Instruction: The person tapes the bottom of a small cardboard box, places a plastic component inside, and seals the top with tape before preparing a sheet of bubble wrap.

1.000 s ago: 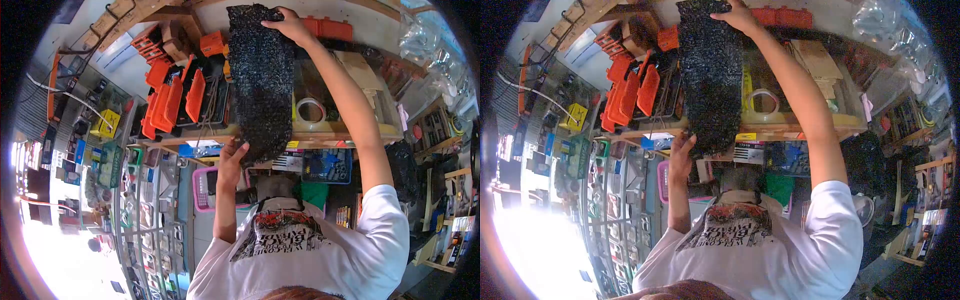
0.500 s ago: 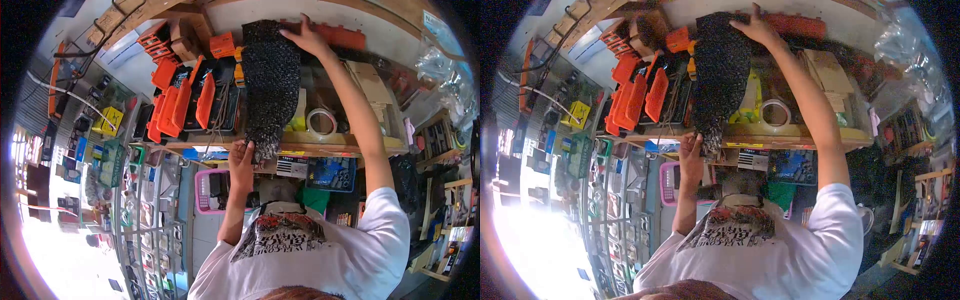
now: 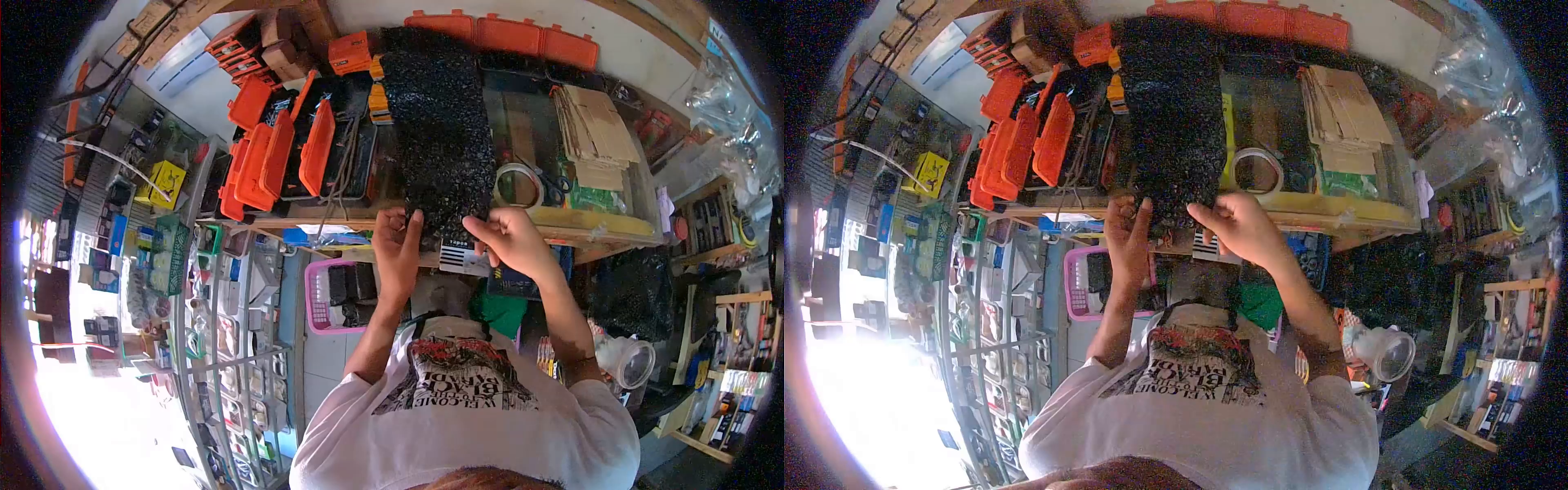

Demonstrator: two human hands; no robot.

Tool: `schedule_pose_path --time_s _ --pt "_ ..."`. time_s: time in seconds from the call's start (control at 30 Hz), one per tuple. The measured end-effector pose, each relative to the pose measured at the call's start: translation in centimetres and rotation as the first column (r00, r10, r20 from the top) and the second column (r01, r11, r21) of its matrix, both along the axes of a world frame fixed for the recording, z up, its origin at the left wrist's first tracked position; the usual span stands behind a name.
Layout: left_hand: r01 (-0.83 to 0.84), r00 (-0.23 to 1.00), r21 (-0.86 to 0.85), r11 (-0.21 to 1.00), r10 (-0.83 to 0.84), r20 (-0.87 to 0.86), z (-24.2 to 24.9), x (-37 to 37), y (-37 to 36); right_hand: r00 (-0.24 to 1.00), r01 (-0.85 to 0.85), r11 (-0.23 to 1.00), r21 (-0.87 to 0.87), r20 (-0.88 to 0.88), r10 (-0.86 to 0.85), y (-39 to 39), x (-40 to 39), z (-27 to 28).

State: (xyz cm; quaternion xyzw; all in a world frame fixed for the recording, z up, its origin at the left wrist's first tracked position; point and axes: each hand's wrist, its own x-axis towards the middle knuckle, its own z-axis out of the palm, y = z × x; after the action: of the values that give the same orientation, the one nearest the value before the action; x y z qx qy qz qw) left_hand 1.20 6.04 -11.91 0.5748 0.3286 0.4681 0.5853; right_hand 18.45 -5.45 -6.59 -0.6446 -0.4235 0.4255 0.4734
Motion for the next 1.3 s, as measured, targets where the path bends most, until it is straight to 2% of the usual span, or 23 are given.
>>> schedule_pose_path --time_s 0.17,0.27,0.37,0.47,0.53,0.67,0.77,0.83,0.87,1.03,1.07,1.17,1.27,1.3 --pt "0.036 0.999 -0.024 0.999 -0.036 0.026 -0.2 -0.1 0.4 0.995 -0.006 1.000 -0.021 -0.103 0.003 -1.2 0.6 -0.7" --pt "0.038 0.999 -0.116 0.993 -0.038 0.003 1.3 -0.1 -0.1 0.989 0.027 1.000 -0.014 -0.148 -0.029 -1.4 0.6 -1.3" --pt "0.098 0.992 -0.235 0.967 -0.076 0.098 1.3 -0.1 -0.1 0.986 0.020 1.000 -0.001 -0.163 -0.020 -1.7 1.2 -2.0" --pt "0.121 0.991 -0.212 0.970 -0.107 0.077 0.3 -0.1 0.3 0.984 0.029 0.999 -0.014 -0.173 -0.031 -2.0 1.5 -2.3" --pt "0.082 0.997 -0.094 0.992 -0.083 -0.006 0.0 -0.1 0.2 0.980 0.046 0.998 -0.033 -0.193 -0.052 -2.1 1.6 -2.7" --pt "0.014 0.990 0.195 0.981 0.014 -0.140 -0.9 -0.1 0.4 0.983 0.059 0.998 0.034 -0.178 -0.052 -2.4 1.6 -3.1" --pt "0.080 0.997 -0.203 0.976 -0.079 0.016 0.5 0.2 -0.8 0.982 0.076 0.995 0.063 -0.180 -0.063 -2.5 1.5 -3.2" --pt "0.164 0.986 -0.301 0.939 -0.147 0.077 2.0 -0.3 -1.3 0.979 0.089 0.994 0.057 -0.191 -0.077 -2.4 1.3 -2.9" --pt "0.206 0.978 -0.348 0.915 -0.180 0.107 2.4 -0.6 -1.4 0.985 0.098 0.994 0.057 -0.147 -0.089 -2.4 1.1 -2.8" --pt "0.202 0.979 -0.279 0.939 -0.187 0.080 2.8 -1.3 -1.3 0.989 0.139 0.987 0.081 0.032 -0.142 -2.4 1.5 -3.6" --pt "0.199 0.980 -0.274 0.941 -0.184 0.080 2.9 -1.4 -1.3 0.990 0.137 0.990 0.030 0.015 -0.138 -2.6 1.8 -3.4" --pt "0.190 0.981 -0.241 0.952 -0.175 0.082 1.4 -1.6 -0.9 0.965 0.204 0.970 0.135 0.140 -0.222 -2.4 1.6 -3.0" --pt "0.166 0.986 -0.189 0.968 -0.167 0.010 0.4 -1.9 -0.7 0.853 0.362 0.835 0.415 0.214 -0.477 -2.3 0.0 -0.7" --pt "0.154 0.988 -0.206 0.966 -0.146 0.057 0.9 -1.6 -1.0 0.826 0.291 0.829 0.478 0.312 -0.470 -2.2 -0.5 0.4"
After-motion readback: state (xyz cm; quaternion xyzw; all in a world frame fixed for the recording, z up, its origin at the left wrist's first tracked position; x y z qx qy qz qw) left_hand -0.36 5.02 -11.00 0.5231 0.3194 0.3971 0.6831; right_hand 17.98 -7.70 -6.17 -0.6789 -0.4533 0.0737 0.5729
